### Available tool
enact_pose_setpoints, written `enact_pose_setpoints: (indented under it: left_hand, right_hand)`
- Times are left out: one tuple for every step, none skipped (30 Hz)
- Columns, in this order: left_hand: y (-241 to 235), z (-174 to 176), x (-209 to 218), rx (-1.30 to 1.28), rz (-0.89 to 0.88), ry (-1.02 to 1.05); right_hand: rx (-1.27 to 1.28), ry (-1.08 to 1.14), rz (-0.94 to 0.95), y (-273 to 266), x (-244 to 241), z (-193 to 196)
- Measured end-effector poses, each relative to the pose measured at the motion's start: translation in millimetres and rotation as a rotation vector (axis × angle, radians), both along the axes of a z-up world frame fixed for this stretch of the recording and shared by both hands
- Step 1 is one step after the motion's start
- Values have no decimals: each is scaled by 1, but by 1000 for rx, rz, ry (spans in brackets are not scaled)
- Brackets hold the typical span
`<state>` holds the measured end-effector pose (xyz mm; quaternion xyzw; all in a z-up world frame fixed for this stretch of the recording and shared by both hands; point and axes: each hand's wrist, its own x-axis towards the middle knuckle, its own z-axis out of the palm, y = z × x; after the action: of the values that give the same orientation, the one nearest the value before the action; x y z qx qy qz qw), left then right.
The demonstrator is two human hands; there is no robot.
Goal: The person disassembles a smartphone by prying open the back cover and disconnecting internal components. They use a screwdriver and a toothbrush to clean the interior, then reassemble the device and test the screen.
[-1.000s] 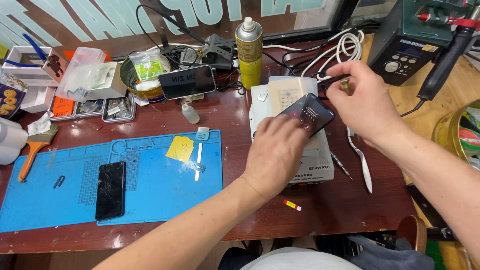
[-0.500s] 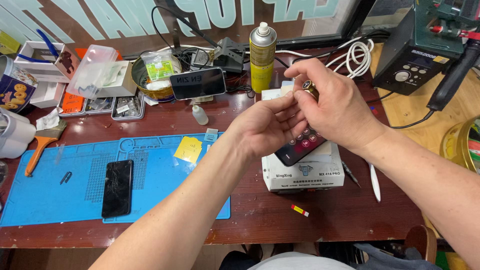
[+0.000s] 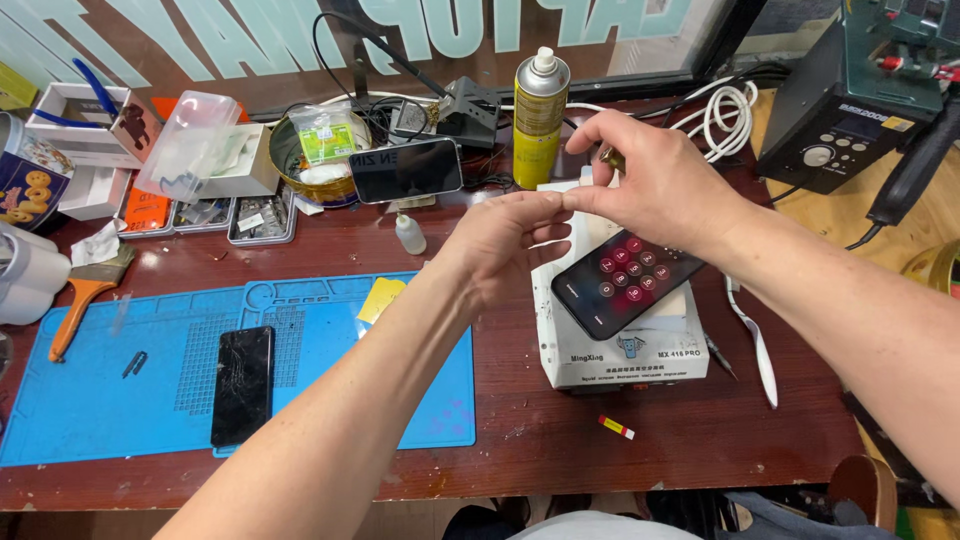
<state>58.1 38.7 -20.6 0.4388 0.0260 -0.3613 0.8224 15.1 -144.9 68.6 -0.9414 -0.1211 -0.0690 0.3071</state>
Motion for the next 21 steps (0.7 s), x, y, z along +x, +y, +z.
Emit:
enact_pose_setpoints:
  left_hand:
    - [-1, -4, 3, 14, 4, -15]
    - [-2, -8, 6, 26, 19, -26]
    - [-6, -12, 9, 37, 34, -38]
    - [-10, -16, 11, 46, 45, -50]
    - [-13, -19, 14, 38, 55, -31]
    - [-14, -23, 18, 31, 64, -11]
    - [-16, -26, 21, 24, 74, 10]
    - [-17, -30, 23, -6, 63, 39]
    - [-18, -33, 26, -35, 53, 68]
    - [-19, -37, 28, -66, 44, 98]
    - [-22, -40, 30, 6, 51, 69]
    - [-26, -44, 32, 79, 61, 40]
    - [-29, -48, 33, 152, 70, 10]
    - [-31, -52, 34, 335, 92, -110]
    - [-33, -57, 34, 519, 113, -231]
    - [-39, -62, 33, 696, 127, -348]
    - [-43, -66, 33, 798, 121, -485]
    - [-45, -71, 32, 899, 114, -623]
    - [-47, -76, 32, 997, 106, -762]
    - [-49, -80, 30, 1023, 128, -892]
    - [-51, -83, 29, 1045, 150, -1023]
  right_hand:
    - [-48, 5, -35, 0, 2, 0]
    - [-94, 11, -70, 1, 5, -2]
    - [-141, 18, -105, 2, 7, -3]
    - [-135, 18, -115, 3, 9, -5]
    - [-129, 18, -124, 5, 12, -8]
    - [-122, 19, -135, 6, 14, -12]
    - [-111, 29, -148, 5, 17, -14]
    - [-97, 39, -160, 5, 20, -17]
    - [-84, 49, -172, 3, 22, -19]
    - [-90, 42, -153, 1, 25, -21]
    - [-96, 35, -134, -1, 27, -23]
    - [-101, 28, -113, -3, 29, -25]
    - [-66, 39, -121, -6, 30, -27]
    - [-30, 47, -128, -9, 32, -28]
    - [5, 55, -135, -12, 35, -28]
    - [12, 63, -146, -17, 36, -28]
    - [20, 71, -158, -22, 37, -28]
    - [29, 81, -169, -26, 37, -30]
    - [28, 82, -178, -29, 35, -31]
    - [27, 82, -187, -33, 34, -31]
    - [27, 82, -196, -36, 32, -31]
